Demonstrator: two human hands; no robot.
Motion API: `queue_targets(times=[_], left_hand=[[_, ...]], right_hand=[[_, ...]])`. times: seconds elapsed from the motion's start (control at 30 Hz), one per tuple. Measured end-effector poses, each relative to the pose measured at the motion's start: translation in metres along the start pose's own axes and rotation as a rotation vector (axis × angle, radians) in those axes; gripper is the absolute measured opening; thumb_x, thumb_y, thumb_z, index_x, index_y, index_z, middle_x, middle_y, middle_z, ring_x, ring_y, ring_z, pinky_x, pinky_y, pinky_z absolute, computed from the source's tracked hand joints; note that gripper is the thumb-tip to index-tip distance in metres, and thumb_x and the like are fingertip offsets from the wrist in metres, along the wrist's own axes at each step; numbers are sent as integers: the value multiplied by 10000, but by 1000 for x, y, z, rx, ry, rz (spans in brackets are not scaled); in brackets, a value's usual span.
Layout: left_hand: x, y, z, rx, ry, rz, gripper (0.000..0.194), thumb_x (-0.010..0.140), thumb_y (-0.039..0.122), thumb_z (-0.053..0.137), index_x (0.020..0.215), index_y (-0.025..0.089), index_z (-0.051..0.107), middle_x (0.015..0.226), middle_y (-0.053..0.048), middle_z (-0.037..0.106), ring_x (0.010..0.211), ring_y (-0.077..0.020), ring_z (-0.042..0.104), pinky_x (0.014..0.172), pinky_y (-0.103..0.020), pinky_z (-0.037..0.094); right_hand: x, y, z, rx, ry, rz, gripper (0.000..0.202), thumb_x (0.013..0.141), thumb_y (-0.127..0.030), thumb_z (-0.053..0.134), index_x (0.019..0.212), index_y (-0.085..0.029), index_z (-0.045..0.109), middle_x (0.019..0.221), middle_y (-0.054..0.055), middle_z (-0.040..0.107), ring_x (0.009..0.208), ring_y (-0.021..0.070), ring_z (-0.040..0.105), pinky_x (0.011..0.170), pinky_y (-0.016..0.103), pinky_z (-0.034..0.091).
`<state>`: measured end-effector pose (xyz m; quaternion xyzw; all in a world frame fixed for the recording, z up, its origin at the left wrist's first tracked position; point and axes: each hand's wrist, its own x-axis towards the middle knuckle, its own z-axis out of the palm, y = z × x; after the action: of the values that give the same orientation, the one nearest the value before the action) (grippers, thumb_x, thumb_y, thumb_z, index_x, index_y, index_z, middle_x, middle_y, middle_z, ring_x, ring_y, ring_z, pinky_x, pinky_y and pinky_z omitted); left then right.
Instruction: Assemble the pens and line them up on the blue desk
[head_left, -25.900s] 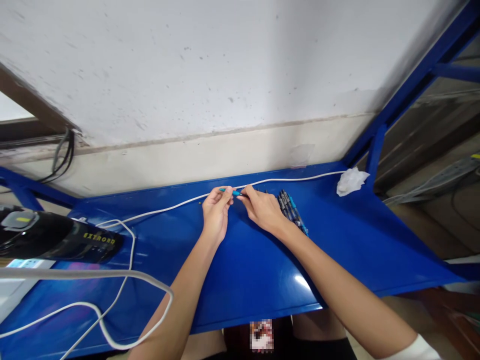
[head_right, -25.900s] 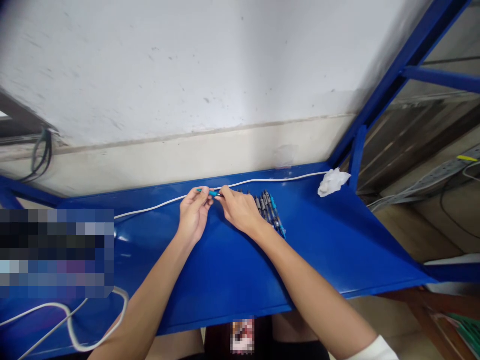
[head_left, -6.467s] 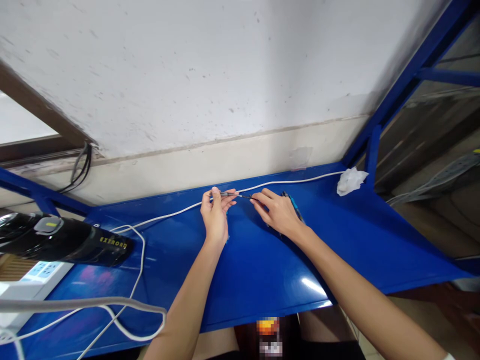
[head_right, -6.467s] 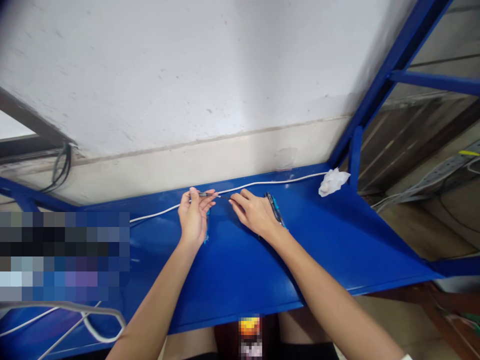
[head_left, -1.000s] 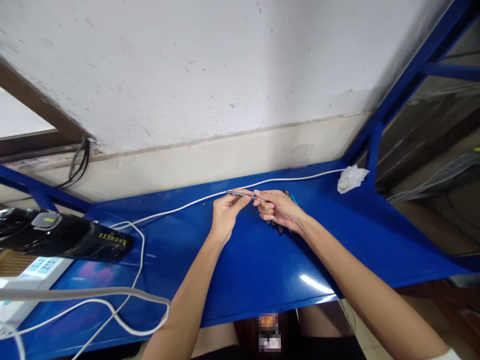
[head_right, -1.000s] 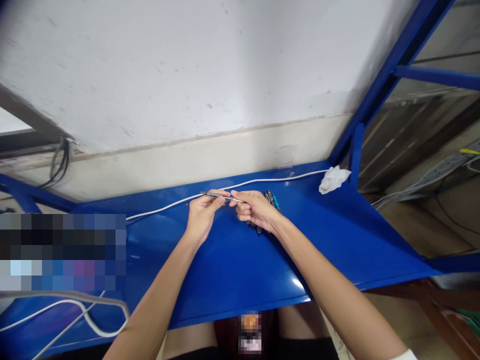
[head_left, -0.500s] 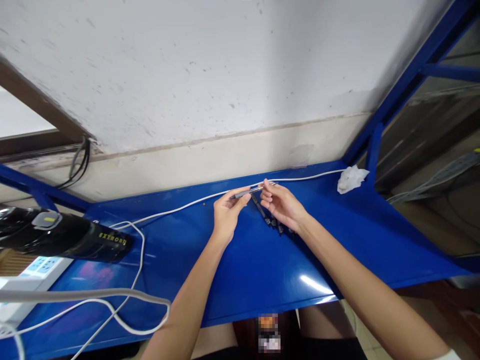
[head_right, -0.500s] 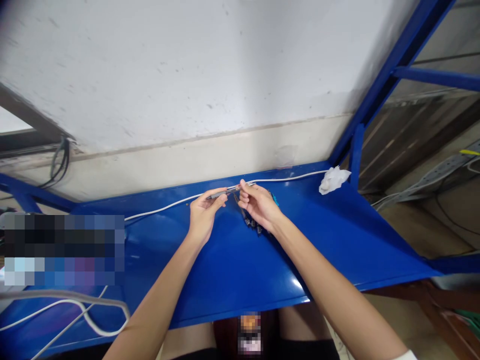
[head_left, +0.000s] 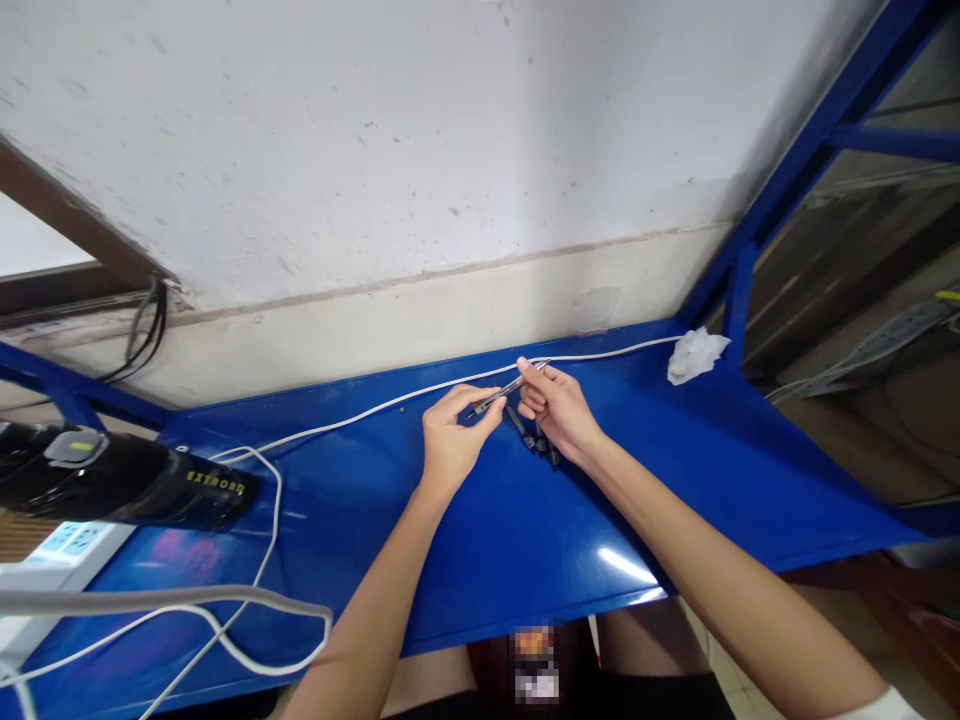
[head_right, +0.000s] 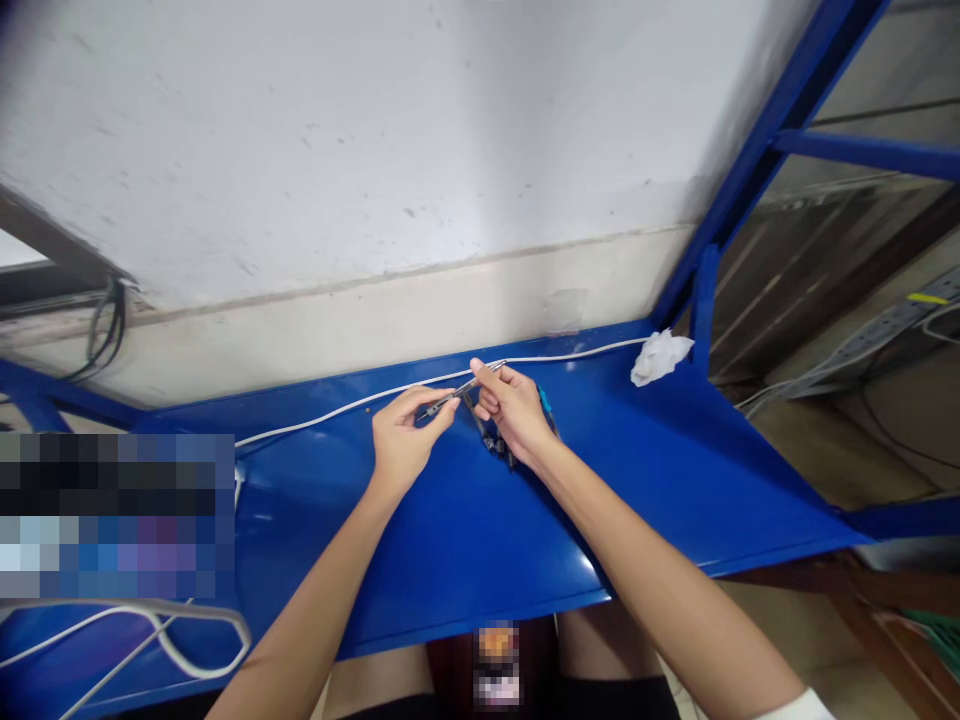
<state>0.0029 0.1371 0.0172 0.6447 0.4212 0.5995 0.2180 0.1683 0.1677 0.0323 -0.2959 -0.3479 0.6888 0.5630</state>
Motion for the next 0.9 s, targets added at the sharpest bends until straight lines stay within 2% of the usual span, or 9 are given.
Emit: queue_targets(times=[0.1, 0.2, 0.27, 0.33, 0.43, 0.53, 0.6, 0.73, 0.9], left_hand=[[-1, 1, 0, 51, -30, 46, 112, 929, 262, 804, 1035, 240, 832, 955, -55, 801, 833, -188, 711, 803, -353, 569], [-1, 4, -1, 69, -68, 56, 150, 944, 299, 796, 1081, 241, 820, 1014, -66, 801, 886, -199, 713, 843, -362, 569], [0, 6, -2, 54, -42, 40, 181, 965, 339, 773, 1112, 238, 808, 1064, -77, 795, 949, -212, 720, 875, -366, 567], [1, 5, -4, 21, 38, -6, 214, 1008, 387, 715, 1127, 231, 799, 1084, -87, 787, 984, -218, 724, 894, -363, 563], [5, 1, -8, -43, 196, -120, 315, 1059, 466, 618, 1086, 211, 802, 1053, -92, 786, 968, -210, 731, 884, -340, 556], [9, -6, -10, -124, 325, -237, 414, 1059, 541, 587, 1021, 195, 811, 983, -87, 782, 899, -190, 719, 802, -303, 541], [11, -10, -11, -184, 375, -297, 454, 1048, 576, 588, 991, 188, 816, 946, -85, 771, 859, -176, 701, 759, -285, 525], [12, -14, -11, -260, 409, -360, 487, 1030, 605, 601, 935, 178, 815, 889, -81, 752, 808, -159, 679, 726, -272, 512], [11, -12, -10, -316, 393, -379, 470, 1020, 596, 627, 916, 180, 821, 860, -72, 739, 780, -147, 656, 727, -266, 506]], right_hand=[[0, 1, 0, 13, 11, -29, 522, 774, -545, 950, 663, -226, 552, 573, -90, 366, 532, 93, 304, 491, 255, 359], [2, 0, -1, 63, 48, -76, 448, 784, -537, 944, 741, -227, 625, 704, -48, 550, 641, 109, 503, 599, 248, 472], [5, -2, -3, 115, 55, -64, 411, 792, -531, 939, 809, -235, 654, 861, -19, 671, 818, 141, 647, 749, 270, 548], [9, -6, -6, 198, 42, -45, 383, 810, -485, 936, 846, -243, 642, 920, -16, 702, 923, 165, 695, 856, 306, 575], [12, -13, -14, 385, 3, -25, 357, 900, -425, 868, 830, -245, 568, 708, -65, 558, 671, 121, 592, 728, 276, 567], [11, -21, -22, 555, -25, 51, 439, 1036, -481, 650, 742, -255, 416, 591, -88, 341, 488, 108, 354, 483, 241, 417], [9, -25, -28, 635, -3, 86, 467, 1073, -458, 504, 706, -267, 287, 568, -89, 254, 454, 110, 257, 414, 250, 311], [6, -28, -34, 722, 63, 121, 420, 1022, -358, 409, 728, -277, 120, 557, -100, 101, 433, 111, 115, 380, 279, 183], [6, -28, -35, 752, 40, 100, 417, 965, -324, 456, 774, -278, 88, 578, -103, 104, 440, 108, 116, 390, 284, 165]])
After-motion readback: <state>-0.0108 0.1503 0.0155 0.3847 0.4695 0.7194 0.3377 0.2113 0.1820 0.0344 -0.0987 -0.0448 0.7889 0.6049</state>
